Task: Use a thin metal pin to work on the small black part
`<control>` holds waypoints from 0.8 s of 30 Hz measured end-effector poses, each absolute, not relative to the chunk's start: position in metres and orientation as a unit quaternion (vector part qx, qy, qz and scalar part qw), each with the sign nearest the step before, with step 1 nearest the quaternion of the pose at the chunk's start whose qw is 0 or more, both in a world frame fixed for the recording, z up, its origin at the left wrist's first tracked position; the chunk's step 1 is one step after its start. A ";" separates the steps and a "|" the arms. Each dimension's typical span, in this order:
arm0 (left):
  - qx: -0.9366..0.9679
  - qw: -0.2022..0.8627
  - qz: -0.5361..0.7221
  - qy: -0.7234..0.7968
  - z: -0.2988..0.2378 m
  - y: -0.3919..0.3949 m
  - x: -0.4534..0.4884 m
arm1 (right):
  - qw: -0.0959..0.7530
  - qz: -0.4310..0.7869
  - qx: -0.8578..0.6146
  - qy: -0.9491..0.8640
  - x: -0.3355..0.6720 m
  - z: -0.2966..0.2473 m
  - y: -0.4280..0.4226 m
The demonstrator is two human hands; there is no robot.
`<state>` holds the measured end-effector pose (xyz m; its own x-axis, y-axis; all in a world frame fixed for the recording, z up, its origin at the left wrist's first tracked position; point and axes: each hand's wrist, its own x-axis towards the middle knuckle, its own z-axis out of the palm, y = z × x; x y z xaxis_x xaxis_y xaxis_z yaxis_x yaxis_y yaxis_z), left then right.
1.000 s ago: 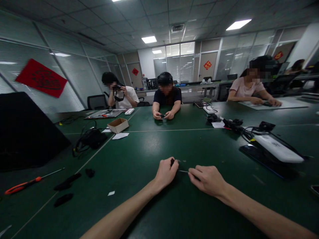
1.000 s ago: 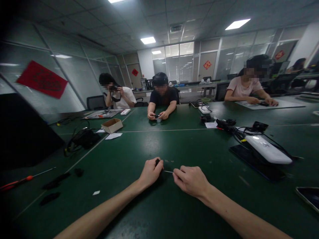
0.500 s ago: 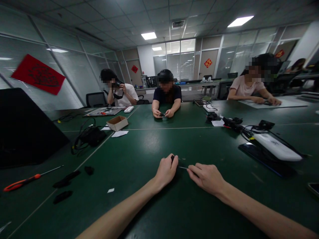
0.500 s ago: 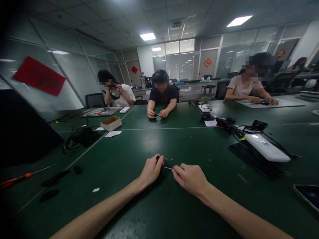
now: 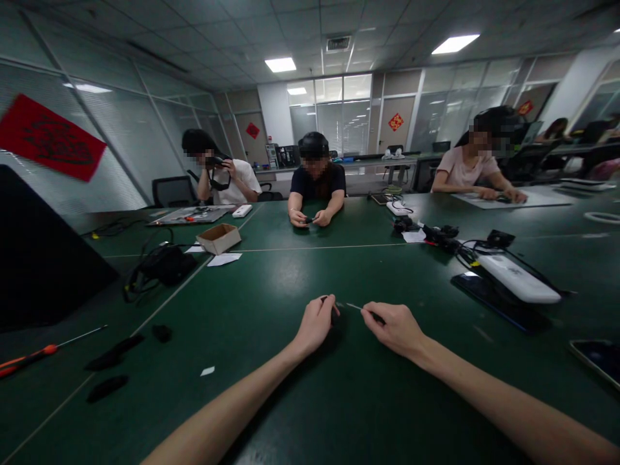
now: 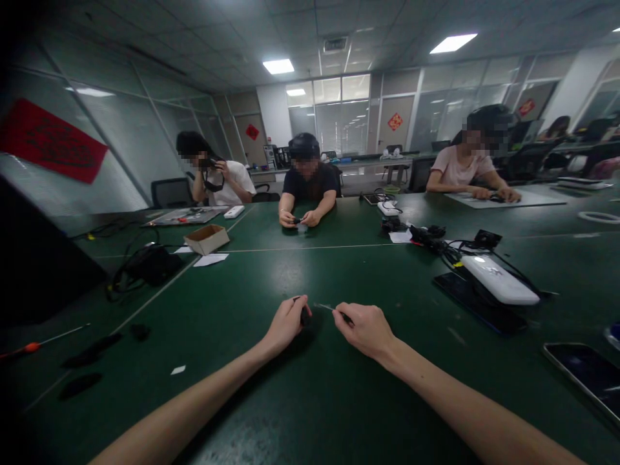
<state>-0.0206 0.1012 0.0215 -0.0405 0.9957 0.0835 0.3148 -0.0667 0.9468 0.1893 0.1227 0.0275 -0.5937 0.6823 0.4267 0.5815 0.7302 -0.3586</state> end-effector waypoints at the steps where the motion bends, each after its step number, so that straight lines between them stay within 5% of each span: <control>1: 0.579 0.380 0.447 0.566 0.021 0.101 -0.021 | 0.264 0.085 -0.338 -0.899 0.189 0.028 0.121; 24: 0.674 0.186 0.398 0.594 0.029 0.087 -0.011 | 0.188 -0.033 -0.302 -0.934 0.192 0.027 0.108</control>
<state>-0.0111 0.0866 0.0293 -0.0221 0.9490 0.3145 0.6524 -0.2247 0.7238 0.1921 0.1080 0.0272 -0.7463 0.5521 0.3718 0.5773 0.8149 -0.0515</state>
